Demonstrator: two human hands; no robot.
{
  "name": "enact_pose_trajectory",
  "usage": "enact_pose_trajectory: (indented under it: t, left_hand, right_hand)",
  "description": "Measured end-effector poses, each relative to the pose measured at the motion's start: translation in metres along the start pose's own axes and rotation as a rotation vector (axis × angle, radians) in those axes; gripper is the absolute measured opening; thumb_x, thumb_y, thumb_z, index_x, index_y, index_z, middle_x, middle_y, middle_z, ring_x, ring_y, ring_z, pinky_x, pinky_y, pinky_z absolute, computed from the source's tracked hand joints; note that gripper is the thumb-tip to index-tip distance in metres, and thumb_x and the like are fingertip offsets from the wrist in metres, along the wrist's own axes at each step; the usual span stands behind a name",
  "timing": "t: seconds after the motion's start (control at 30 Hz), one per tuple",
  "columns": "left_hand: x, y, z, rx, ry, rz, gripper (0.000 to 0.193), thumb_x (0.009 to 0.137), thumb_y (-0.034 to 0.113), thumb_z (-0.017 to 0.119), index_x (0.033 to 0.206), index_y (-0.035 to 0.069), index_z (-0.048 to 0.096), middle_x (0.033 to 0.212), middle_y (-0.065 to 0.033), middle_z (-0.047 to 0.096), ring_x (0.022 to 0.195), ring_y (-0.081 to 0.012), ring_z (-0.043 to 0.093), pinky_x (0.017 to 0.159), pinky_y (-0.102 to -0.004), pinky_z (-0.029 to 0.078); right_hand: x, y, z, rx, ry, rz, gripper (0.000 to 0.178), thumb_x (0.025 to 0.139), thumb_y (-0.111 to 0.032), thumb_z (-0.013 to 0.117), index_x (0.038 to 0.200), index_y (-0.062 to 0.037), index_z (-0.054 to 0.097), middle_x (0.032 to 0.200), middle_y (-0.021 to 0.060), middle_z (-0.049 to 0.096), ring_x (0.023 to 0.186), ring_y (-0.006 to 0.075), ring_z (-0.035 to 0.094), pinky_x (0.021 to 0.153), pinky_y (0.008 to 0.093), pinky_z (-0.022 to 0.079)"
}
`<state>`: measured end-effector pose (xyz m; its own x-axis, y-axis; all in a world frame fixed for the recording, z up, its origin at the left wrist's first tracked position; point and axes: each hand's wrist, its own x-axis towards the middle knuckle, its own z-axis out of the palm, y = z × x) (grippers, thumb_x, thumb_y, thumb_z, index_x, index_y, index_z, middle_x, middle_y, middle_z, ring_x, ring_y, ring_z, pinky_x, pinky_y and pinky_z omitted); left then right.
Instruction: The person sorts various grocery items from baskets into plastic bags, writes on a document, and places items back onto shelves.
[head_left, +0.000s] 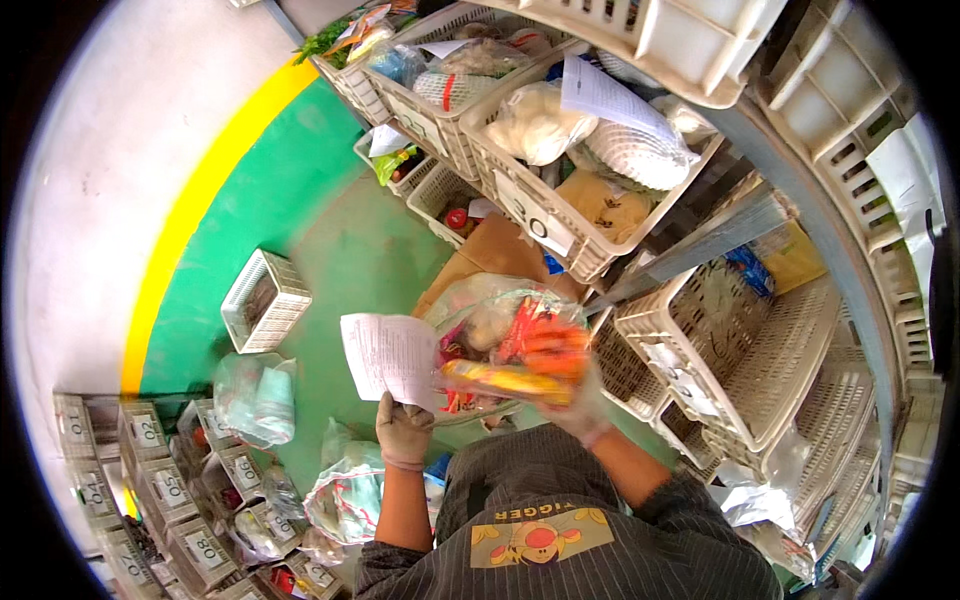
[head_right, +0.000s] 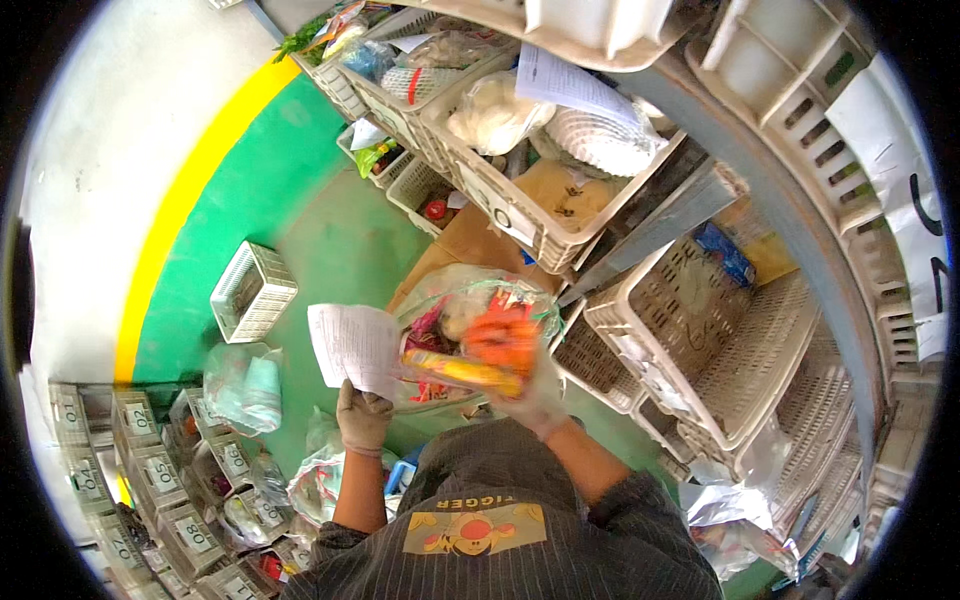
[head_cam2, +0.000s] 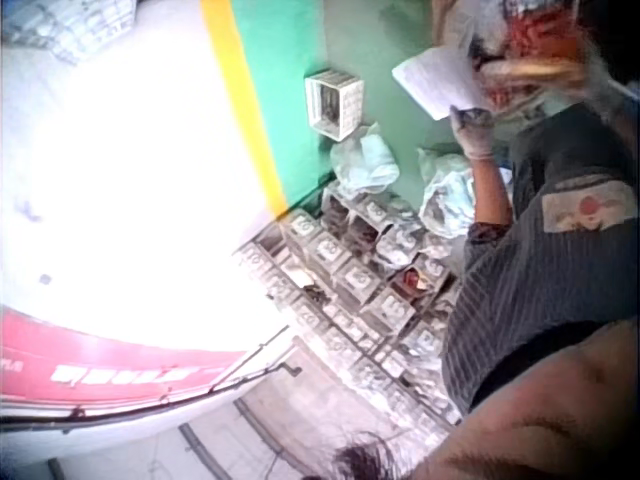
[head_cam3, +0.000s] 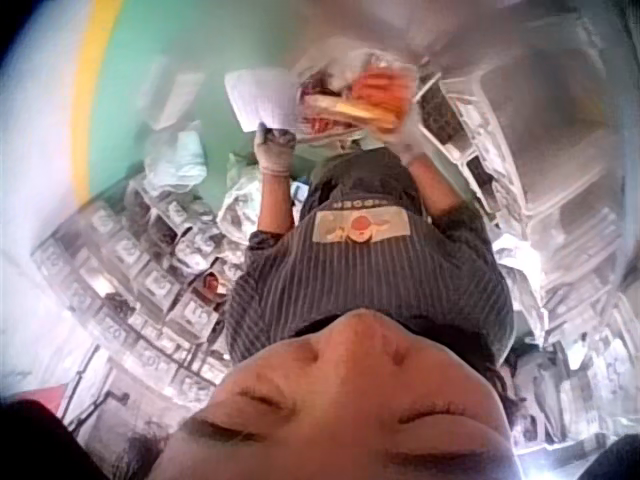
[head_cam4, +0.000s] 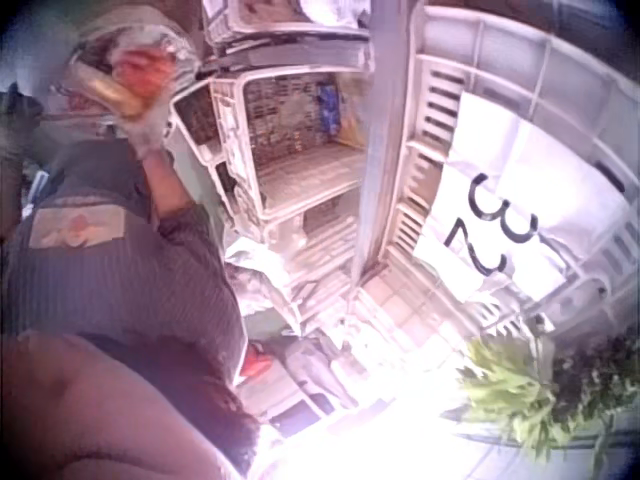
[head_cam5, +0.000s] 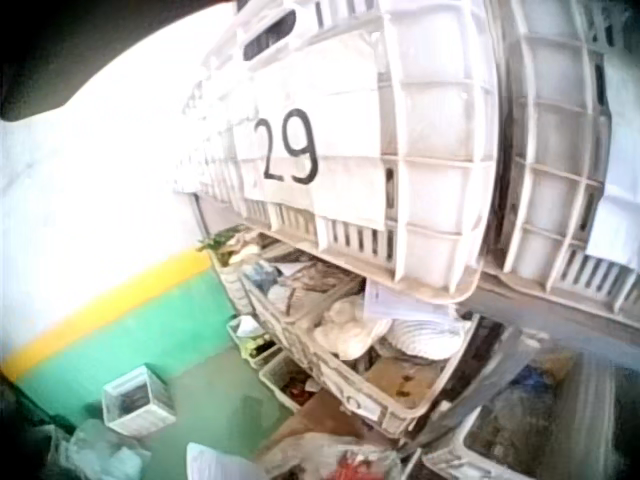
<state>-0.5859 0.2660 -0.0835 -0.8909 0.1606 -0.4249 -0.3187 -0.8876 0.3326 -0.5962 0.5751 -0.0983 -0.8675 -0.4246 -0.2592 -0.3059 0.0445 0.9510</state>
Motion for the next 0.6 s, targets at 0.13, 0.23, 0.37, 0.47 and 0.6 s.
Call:
enact_pose_trajectory:
  t: [0.13, 0.23, 0.37, 0.47, 0.6]
  left_hand:
    - [0.021, 0.012, 0.038, 0.001, 0.195, 0.115, 0.031, 0.093, 0.039, 0.043, 0.101, 0.013, 0.059, 0.076, -0.0018, 0.057, 0.059, -0.0139, 0.046, 0.052, -0.0259, 0.036]
    - [0.031, 0.027, 0.027, 0.142, 0.389, 0.015, 0.029, 0.093, 0.041, 0.044, 0.094, 0.016, 0.059, 0.068, 0.0005, 0.053, 0.055, -0.0130, 0.044, 0.049, -0.0268, 0.033]
    - [0.032, 0.038, 0.010, 0.036, 0.380, 0.104, 0.024, 0.094, 0.038, 0.045, 0.088, 0.017, 0.055, 0.061, 0.0037, 0.049, 0.045, -0.0092, 0.038, 0.041, -0.0241, 0.030]
    - [0.031, 0.024, 0.020, 0.042, 0.269, 0.103, 0.025, 0.095, 0.035, 0.045, 0.097, 0.014, 0.060, 0.070, 0.0007, 0.056, 0.050, -0.0099, 0.046, 0.042, -0.0222, 0.038]
    - [0.034, 0.002, 0.016, 0.066, 0.281, 0.147, 0.026, 0.095, 0.034, 0.045, 0.094, 0.012, 0.060, 0.069, 0.0001, 0.056, 0.053, -0.0106, 0.048, 0.043, -0.0217, 0.039]
  right_hand:
    - [0.056, -0.053, -0.037, 1.988, 0.290, 0.045, 0.058, 0.082, -0.027, 0.065, 0.132, -0.0080, 0.044, 0.123, 0.0165, 0.054, 0.112, 0.0345, 0.053, 0.098, 0.0428, 0.041]
    - [0.045, -0.038, -0.035, 2.152, 0.337, -0.135, 0.055, 0.085, -0.032, 0.061, 0.132, -0.0103, 0.044, 0.130, 0.0145, 0.051, 0.120, 0.0306, 0.050, 0.097, 0.0448, 0.041]
    - [-0.022, 0.105, 0.029, 2.200, 0.614, 0.186, 0.037, 0.082, -0.015, 0.062, 0.117, -0.0066, 0.059, 0.118, 0.0121, 0.059, 0.104, 0.0269, 0.058, 0.087, 0.0376, 0.047]
    - [-0.069, 0.148, 0.141, 2.026, 0.382, 0.988, 0.037, 0.084, -0.012, 0.061, 0.119, -0.0049, 0.055, 0.120, 0.0124, 0.056, 0.108, 0.0286, 0.053, 0.090, 0.0388, 0.043]
    - [-0.083, 0.119, 0.255, 1.930, -0.348, 1.389, 0.048, 0.089, -0.016, 0.061, 0.131, -0.0020, 0.044, 0.129, 0.0164, 0.047, 0.119, 0.0339, 0.044, 0.101, 0.0412, 0.035]
